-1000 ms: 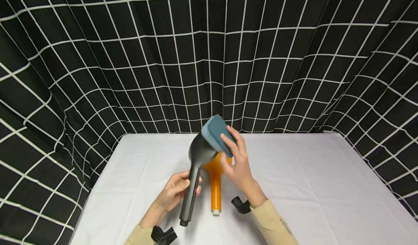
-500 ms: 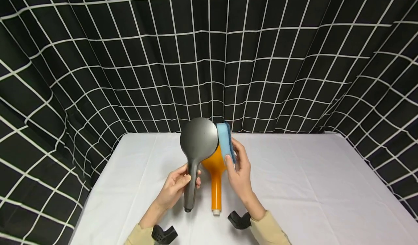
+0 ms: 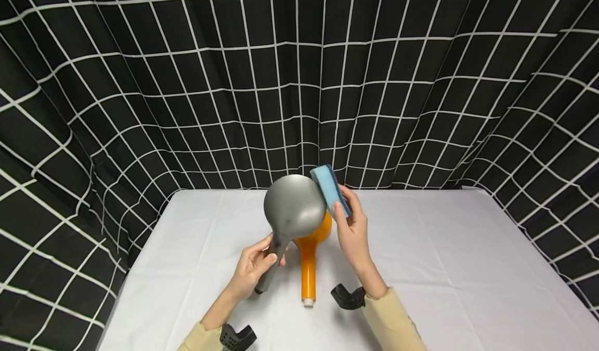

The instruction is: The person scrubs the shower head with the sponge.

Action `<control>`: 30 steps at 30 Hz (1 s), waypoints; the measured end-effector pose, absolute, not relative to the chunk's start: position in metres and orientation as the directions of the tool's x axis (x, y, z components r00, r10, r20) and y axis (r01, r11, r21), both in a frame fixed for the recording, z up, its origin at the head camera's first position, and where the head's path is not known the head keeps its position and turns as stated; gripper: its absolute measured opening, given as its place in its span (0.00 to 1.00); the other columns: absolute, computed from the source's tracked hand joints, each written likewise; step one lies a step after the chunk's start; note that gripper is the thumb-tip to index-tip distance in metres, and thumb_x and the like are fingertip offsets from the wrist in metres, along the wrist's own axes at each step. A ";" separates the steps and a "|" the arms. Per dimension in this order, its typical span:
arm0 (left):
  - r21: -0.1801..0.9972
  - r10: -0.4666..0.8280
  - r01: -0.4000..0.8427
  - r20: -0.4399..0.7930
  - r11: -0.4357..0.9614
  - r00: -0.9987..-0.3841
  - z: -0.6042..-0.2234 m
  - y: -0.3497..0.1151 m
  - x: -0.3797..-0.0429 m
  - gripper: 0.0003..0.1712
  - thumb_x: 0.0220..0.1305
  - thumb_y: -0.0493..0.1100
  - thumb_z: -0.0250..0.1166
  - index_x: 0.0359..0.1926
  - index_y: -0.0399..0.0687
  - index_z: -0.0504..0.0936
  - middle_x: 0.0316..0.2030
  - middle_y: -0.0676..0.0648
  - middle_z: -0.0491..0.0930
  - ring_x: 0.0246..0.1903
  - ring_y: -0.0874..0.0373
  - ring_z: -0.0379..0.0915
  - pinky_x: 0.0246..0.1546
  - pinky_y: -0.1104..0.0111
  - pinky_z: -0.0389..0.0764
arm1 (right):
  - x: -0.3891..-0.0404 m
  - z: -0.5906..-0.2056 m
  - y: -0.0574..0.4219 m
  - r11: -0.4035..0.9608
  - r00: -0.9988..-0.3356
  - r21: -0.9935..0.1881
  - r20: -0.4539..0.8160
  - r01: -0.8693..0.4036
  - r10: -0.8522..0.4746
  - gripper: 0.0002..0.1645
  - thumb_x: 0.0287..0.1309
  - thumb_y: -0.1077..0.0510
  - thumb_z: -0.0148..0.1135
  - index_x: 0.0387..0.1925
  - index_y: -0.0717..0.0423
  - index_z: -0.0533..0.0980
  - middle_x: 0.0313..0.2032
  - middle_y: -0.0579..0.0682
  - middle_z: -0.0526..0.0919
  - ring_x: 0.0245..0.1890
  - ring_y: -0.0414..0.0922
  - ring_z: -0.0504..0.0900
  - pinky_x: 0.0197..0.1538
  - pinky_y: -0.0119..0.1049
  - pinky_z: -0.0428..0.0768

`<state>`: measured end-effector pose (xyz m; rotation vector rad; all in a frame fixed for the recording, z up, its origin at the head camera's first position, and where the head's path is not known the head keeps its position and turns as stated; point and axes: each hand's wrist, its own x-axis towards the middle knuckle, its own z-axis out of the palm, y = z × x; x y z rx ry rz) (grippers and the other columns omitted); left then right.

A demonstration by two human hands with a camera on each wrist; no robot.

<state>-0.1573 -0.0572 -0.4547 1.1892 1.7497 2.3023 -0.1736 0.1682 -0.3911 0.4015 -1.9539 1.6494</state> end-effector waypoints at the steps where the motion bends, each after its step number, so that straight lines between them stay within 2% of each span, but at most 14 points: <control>1: 0.821 0.413 0.426 0.563 -0.380 -0.716 -0.454 -0.058 -0.158 0.26 0.66 0.26 0.48 0.65 0.28 0.59 0.37 0.39 0.74 0.33 0.52 0.73 0.38 0.67 0.78 | -0.170 -0.397 0.166 0.200 -0.816 -0.818 0.566 -0.539 0.117 0.20 0.67 0.67 0.44 0.59 0.65 0.64 0.56 0.60 0.68 0.51 0.42 0.69 0.49 0.23 0.69; 5: 0.816 0.348 0.452 0.567 -0.361 -0.747 -0.453 -0.062 -0.161 0.27 0.66 0.26 0.48 0.65 0.31 0.59 0.37 0.43 0.74 0.32 0.51 0.73 0.38 0.68 0.78 | -0.156 -0.415 0.156 0.168 -0.859 -0.857 0.505 -0.487 0.088 0.20 0.66 0.68 0.45 0.59 0.68 0.61 0.56 0.62 0.66 0.55 0.45 0.69 0.53 0.22 0.68; 9: 0.838 0.377 0.463 0.545 -0.290 -0.749 -0.454 -0.064 -0.161 0.27 0.65 0.26 0.51 0.65 0.29 0.59 0.41 0.35 0.73 0.33 0.41 0.72 0.40 0.68 0.78 | -0.156 -0.404 0.152 0.185 -0.857 -0.858 0.503 -0.480 0.113 0.21 0.66 0.69 0.44 0.60 0.69 0.59 0.56 0.59 0.65 0.56 0.48 0.67 0.56 0.23 0.65; 12: 0.844 0.409 0.479 0.535 -0.239 -0.739 -0.455 -0.064 -0.160 0.27 0.64 0.26 0.52 0.64 0.26 0.59 0.46 0.29 0.71 0.32 0.37 0.72 0.39 0.65 0.78 | -0.158 -0.380 0.152 0.235 -0.826 -0.828 0.547 -0.509 0.135 0.21 0.66 0.70 0.44 0.60 0.69 0.61 0.55 0.61 0.67 0.52 0.44 0.67 0.50 0.23 0.68; 15: 0.838 0.409 0.507 0.543 -0.202 -0.734 -0.458 -0.063 -0.159 0.27 0.63 0.25 0.52 0.63 0.24 0.60 0.45 0.28 0.71 0.32 0.42 0.74 0.36 0.59 0.79 | -0.160 -0.358 0.150 0.242 -0.782 -0.778 0.615 -0.580 0.102 0.21 0.64 0.72 0.45 0.58 0.71 0.64 0.56 0.66 0.67 0.51 0.43 0.67 0.48 0.25 0.68; 18: 0.803 0.372 0.568 0.590 -0.180 -0.717 -0.458 -0.062 -0.159 0.26 0.61 0.22 0.53 0.61 0.22 0.61 0.43 0.29 0.72 0.30 0.46 0.75 0.32 0.57 0.79 | -0.161 -0.349 0.151 0.213 -0.754 -0.748 0.653 -0.629 0.064 0.21 0.63 0.73 0.46 0.58 0.70 0.65 0.57 0.65 0.66 0.51 0.42 0.66 0.49 0.26 0.68; 22: 0.751 0.305 0.639 0.655 -0.162 -0.692 -0.452 -0.064 -0.160 0.26 0.58 0.19 0.52 0.59 0.19 0.62 0.43 0.28 0.72 0.29 0.43 0.74 0.32 0.63 0.79 | -0.156 -0.359 0.153 0.214 -0.804 -0.800 0.588 -0.560 0.092 0.21 0.64 0.72 0.45 0.59 0.69 0.64 0.57 0.63 0.67 0.50 0.42 0.68 0.48 0.23 0.69; 26: 0.733 0.286 0.677 0.664 -0.063 -0.691 -0.441 -0.069 -0.158 0.25 0.56 0.19 0.54 0.57 0.18 0.65 0.40 0.30 0.74 0.27 0.43 0.73 0.30 0.66 0.79 | -0.160 -0.388 0.161 0.233 -0.864 -0.864 0.484 -0.446 0.142 0.21 0.67 0.65 0.46 0.60 0.64 0.65 0.58 0.60 0.69 0.49 0.44 0.69 0.47 0.23 0.70; 28: 0.698 0.295 0.715 0.676 0.037 -0.675 -0.442 -0.071 -0.159 0.24 0.56 0.20 0.56 0.56 0.20 0.67 0.40 0.33 0.75 0.27 0.47 0.73 0.29 0.67 0.78 | -0.160 -0.392 0.163 0.251 -0.865 -0.866 0.477 -0.433 0.156 0.21 0.67 0.64 0.46 0.60 0.63 0.66 0.58 0.59 0.69 0.49 0.43 0.69 0.47 0.23 0.69; 30: 0.653 0.314 0.747 0.687 0.129 -0.655 -0.447 -0.073 -0.161 0.23 0.57 0.23 0.57 0.56 0.23 0.69 0.41 0.36 0.76 0.29 0.51 0.74 0.29 0.69 0.78 | -0.158 -0.382 0.160 0.276 -0.836 -0.834 0.529 -0.479 0.147 0.21 0.66 0.67 0.47 0.59 0.65 0.67 0.58 0.61 0.69 0.50 0.44 0.69 0.48 0.24 0.68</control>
